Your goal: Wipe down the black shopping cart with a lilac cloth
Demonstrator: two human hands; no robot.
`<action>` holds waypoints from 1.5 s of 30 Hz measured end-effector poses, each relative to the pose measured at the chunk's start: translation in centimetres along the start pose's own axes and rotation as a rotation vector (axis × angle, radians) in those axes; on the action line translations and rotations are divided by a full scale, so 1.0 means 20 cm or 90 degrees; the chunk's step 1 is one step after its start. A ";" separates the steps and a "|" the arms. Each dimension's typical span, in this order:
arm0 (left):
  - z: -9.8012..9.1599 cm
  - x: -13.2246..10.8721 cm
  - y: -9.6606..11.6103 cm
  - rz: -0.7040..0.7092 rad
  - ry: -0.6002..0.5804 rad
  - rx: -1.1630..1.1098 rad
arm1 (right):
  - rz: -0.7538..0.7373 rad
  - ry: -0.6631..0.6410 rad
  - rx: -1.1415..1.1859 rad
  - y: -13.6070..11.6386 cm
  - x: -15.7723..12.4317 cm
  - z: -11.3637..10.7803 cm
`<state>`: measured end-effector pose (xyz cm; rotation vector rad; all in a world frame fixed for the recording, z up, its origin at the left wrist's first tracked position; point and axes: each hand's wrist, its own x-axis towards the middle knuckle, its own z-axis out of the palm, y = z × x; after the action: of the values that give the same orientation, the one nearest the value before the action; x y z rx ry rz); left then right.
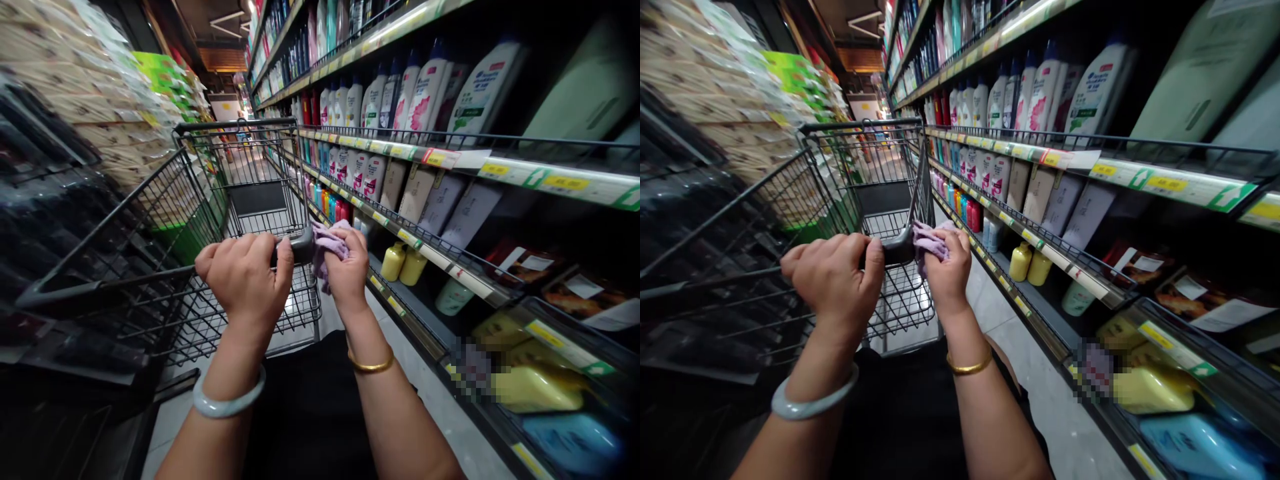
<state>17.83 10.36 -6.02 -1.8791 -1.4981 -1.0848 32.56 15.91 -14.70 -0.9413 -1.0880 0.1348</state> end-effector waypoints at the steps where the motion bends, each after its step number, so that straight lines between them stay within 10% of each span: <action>1: 0.00 0.00 0.00 -0.001 0.003 0.002 | -0.017 -0.001 0.002 -0.01 0.00 0.00; 7: -0.02 -0.02 -0.01 0.007 0.002 0.014 | 0.197 -0.022 -0.050 0.10 -0.04 0.02; 13: -0.05 -0.04 -0.04 0.026 0.013 0.030 | 0.020 -0.033 0.002 0.01 -0.01 0.00; 18: -0.08 -0.06 -0.06 0.034 0.051 0.034 | 0.163 -0.081 -0.065 0.05 -0.05 0.01; 25: -0.09 -0.08 -0.09 0.072 0.101 0.016 | 0.002 -0.052 0.055 -0.09 -0.03 0.02; 30: -0.10 -0.10 -0.10 0.080 0.097 0.003 | 0.159 -0.030 0.003 0.00 -0.05 0.03; 36: -0.13 -0.11 -0.12 0.093 0.097 -0.007 | -0.058 0.004 0.040 -0.11 -0.02 0.00; 42: -0.15 -0.12 -0.12 0.100 0.099 -0.011 | 0.136 -0.050 -0.054 0.04 -0.07 0.03; 45: -0.16 -0.12 -0.12 0.101 0.099 -0.021 | 0.048 -0.011 0.007 -0.06 -0.03 -0.01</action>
<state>14.56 7.16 -6.53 -1.8546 -1.2307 -1.1578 31.98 14.74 -14.30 -0.9732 -1.0672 0.2103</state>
